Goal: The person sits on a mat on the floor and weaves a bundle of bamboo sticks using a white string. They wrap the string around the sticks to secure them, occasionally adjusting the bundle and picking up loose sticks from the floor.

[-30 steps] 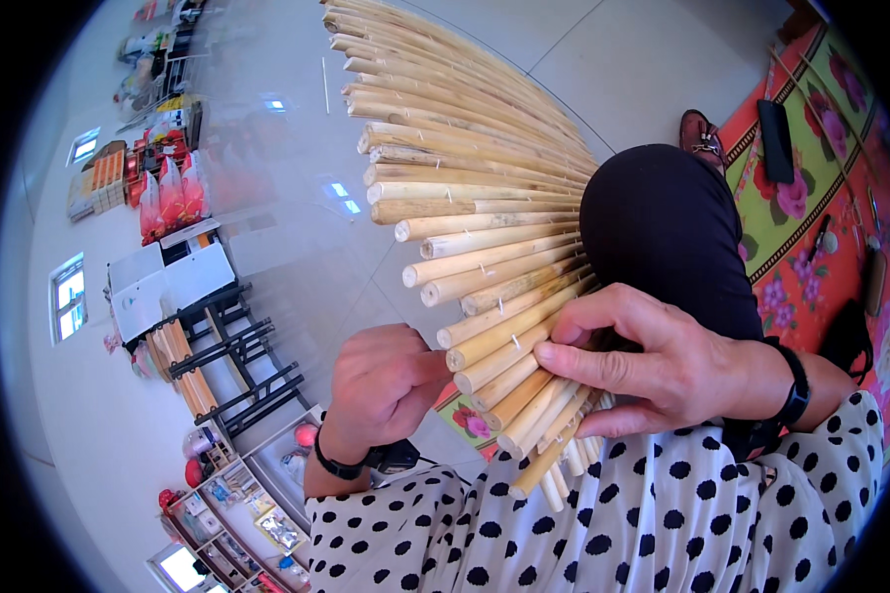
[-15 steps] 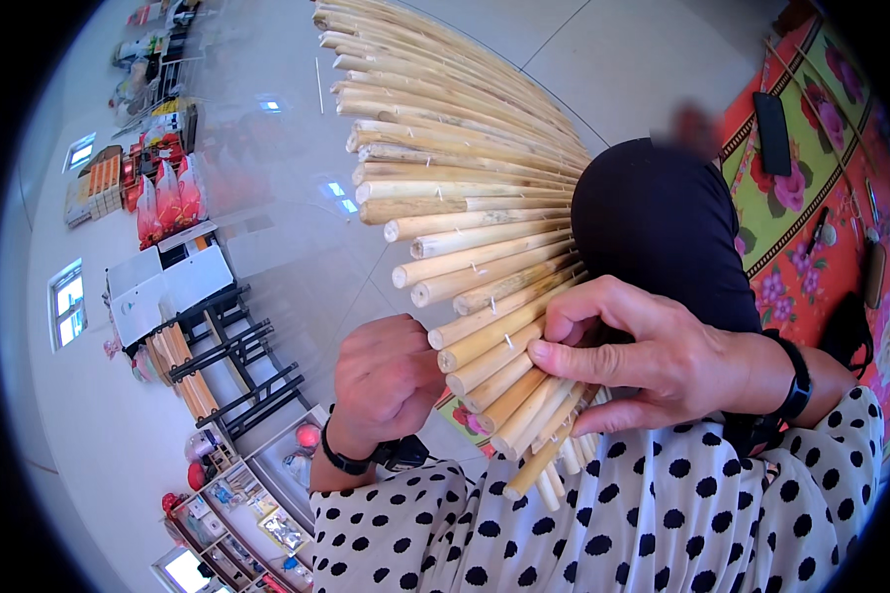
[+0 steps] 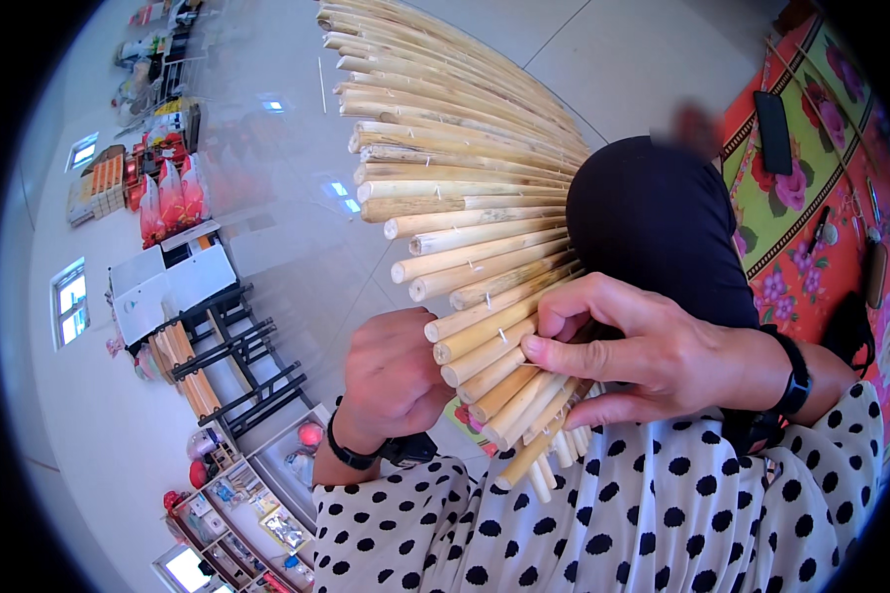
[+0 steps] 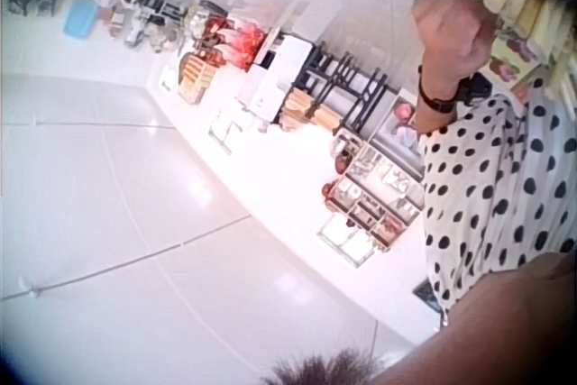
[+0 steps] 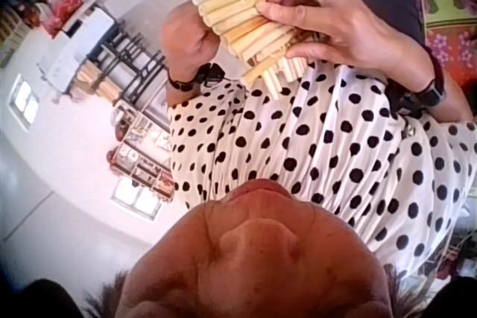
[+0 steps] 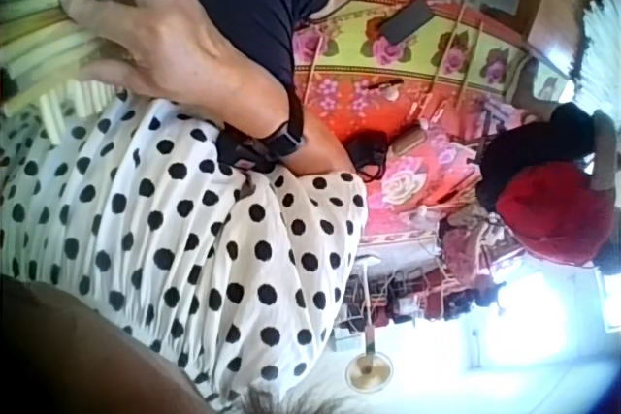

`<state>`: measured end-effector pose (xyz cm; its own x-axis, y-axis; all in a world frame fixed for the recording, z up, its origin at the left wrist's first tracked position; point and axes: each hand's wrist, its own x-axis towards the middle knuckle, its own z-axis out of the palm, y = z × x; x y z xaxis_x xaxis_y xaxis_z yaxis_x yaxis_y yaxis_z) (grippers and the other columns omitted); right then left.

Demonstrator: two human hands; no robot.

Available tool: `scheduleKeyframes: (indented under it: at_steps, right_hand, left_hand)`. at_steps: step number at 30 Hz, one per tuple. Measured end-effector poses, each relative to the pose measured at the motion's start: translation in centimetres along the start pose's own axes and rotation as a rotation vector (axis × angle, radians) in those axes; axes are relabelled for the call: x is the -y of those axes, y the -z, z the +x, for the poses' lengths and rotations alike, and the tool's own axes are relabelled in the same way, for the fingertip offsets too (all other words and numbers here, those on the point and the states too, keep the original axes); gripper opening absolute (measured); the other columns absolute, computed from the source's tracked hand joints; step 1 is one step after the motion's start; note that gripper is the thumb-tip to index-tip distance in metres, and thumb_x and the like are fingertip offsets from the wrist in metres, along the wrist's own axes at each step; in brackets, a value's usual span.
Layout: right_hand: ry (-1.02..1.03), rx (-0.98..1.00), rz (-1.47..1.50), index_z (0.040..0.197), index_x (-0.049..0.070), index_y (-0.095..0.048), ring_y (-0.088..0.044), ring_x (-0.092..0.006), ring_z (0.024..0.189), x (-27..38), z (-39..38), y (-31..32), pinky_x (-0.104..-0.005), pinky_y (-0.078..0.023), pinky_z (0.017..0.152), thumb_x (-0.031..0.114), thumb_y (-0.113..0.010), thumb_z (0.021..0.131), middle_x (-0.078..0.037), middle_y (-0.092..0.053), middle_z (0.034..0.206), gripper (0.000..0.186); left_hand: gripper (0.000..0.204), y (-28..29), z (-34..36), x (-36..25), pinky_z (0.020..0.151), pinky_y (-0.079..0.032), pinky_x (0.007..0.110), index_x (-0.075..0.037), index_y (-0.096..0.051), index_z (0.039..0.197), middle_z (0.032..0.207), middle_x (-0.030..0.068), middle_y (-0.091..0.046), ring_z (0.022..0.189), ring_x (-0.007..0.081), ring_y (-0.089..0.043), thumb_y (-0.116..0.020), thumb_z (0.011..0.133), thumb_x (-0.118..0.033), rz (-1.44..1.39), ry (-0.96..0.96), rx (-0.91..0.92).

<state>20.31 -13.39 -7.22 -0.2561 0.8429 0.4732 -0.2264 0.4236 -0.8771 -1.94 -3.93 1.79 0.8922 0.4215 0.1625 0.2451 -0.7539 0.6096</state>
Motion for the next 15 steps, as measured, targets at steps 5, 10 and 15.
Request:
scheduleKeyframes:
  at_steps: [5,10,15]
  right_hand:
    - [0.024,-0.003,-0.04,0.131,0.003,-0.052,-0.056,-0.0253,0.088,0.0,0.0,0.0,-0.0337,-0.052,0.077,0.009,-0.078,0.072,-0.013,-0.047,0.111,0.064]
    - [0.05,0.01,-0.066,0.131,0.002,-0.051,-0.056,-0.0254,0.09,-0.2,0.1,0.1,-0.0335,-0.052,0.078,0.01,-0.077,0.074,-0.014,-0.047,0.113,0.063]
    - [0.04,0.032,-0.155,0.133,-0.002,-0.048,-0.056,-0.0264,0.092,0.0,-0.3,-0.1,-0.0334,-0.052,0.08,0.015,-0.076,0.077,-0.018,-0.046,0.116,0.065]
  left_hand:
    - [0.025,0.1,0.0,-1.0,0.045,-0.043,0.033,0.0,-0.061,0.084,0.072,0.0113,-0.063,0.05,0.0254,-0.055,-0.067,0.061,0.007,0.06,0.063,0.032]
    - [0.022,-0.1,0.3,-2.3,0.05,-0.047,0.034,0.001,-0.061,0.088,0.075,0.013,-0.064,0.056,0.028,-0.061,-0.067,0.068,0.007,0.129,0.162,0.002]
    - [0.023,-0.6,-0.7,-3.2,0.056,-0.049,0.031,0.001,-0.06,0.097,0.079,0.0157,-0.068,0.062,0.0266,-0.066,-0.066,0.084,-0.016,0.206,0.357,-0.036]
